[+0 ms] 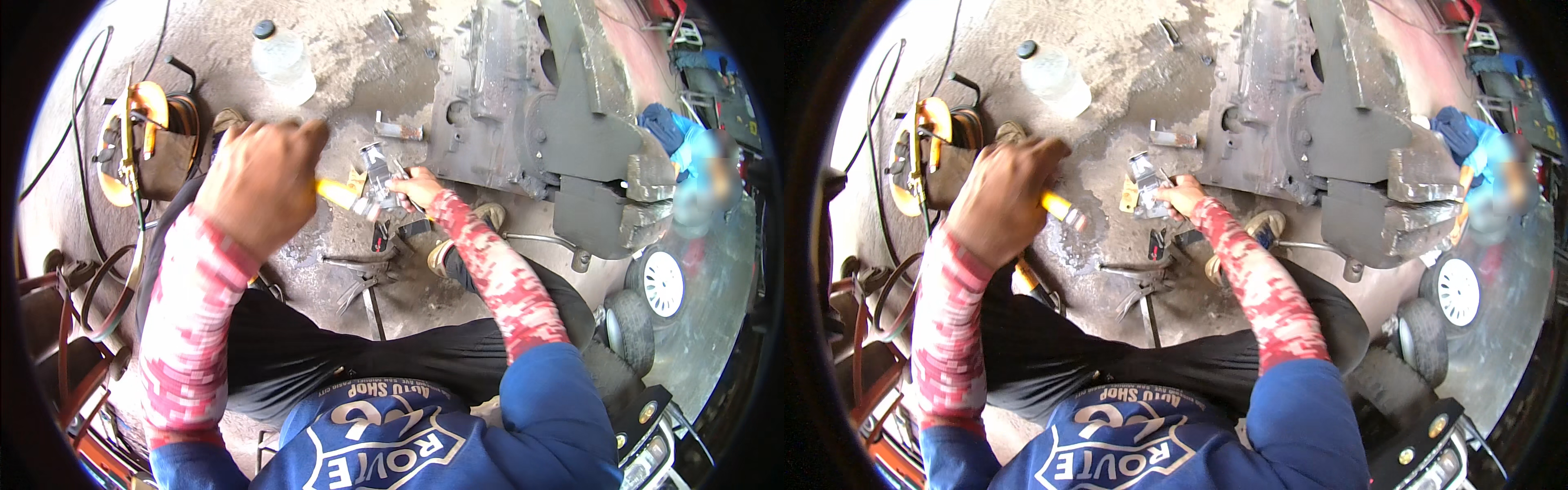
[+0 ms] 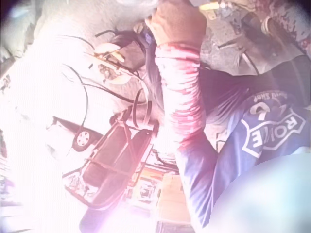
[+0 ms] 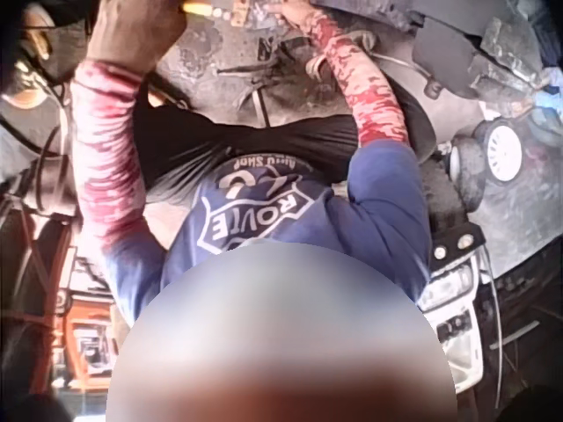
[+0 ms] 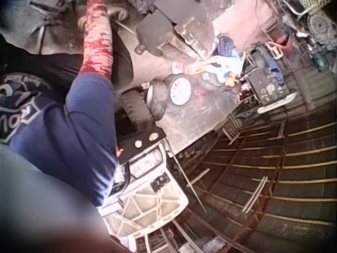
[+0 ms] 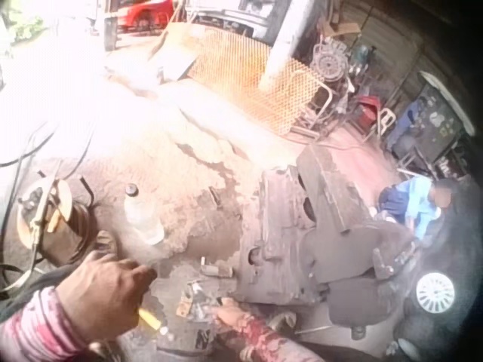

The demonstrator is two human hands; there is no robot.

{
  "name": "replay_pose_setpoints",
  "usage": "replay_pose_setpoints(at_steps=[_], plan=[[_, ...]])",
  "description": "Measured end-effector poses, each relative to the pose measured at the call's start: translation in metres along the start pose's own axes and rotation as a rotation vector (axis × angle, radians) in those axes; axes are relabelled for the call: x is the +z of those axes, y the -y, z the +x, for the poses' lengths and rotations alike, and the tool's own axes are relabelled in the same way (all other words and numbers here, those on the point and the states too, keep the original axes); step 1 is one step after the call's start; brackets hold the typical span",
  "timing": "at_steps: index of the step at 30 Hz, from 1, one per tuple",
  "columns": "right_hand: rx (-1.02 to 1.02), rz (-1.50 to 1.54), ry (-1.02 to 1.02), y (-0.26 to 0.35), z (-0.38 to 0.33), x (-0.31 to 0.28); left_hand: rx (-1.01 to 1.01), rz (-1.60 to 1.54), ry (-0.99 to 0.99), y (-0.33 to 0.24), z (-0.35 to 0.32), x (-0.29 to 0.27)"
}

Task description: The person sits on the floor and handles small metal pieces, using a pencil to mark them and a hammer to tap them into place. They repeatedly pick up, inspect, and reposition the parts while working near a bench vise.

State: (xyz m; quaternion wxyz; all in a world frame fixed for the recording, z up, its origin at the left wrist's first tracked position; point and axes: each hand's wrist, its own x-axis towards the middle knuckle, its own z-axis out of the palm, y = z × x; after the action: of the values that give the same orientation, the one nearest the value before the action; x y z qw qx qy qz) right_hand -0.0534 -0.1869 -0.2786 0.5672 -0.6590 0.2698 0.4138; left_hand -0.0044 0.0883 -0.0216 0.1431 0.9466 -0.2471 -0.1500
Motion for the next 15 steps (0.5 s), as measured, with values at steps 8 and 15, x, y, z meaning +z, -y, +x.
replay_pose_setpoints(at_steps=[8, 15], plan=[[-0.347, -0.115, 0.214, 0.13, -0.188, 0.005, 0.111, -0.461, 0.074, -0.008, 0.033, -0.024], [-0.648, 0.185, 0.286, 0.154, -0.236, 0.022, 0.268, -0.739, 0.297, 0.012, 0.028, -0.056]])
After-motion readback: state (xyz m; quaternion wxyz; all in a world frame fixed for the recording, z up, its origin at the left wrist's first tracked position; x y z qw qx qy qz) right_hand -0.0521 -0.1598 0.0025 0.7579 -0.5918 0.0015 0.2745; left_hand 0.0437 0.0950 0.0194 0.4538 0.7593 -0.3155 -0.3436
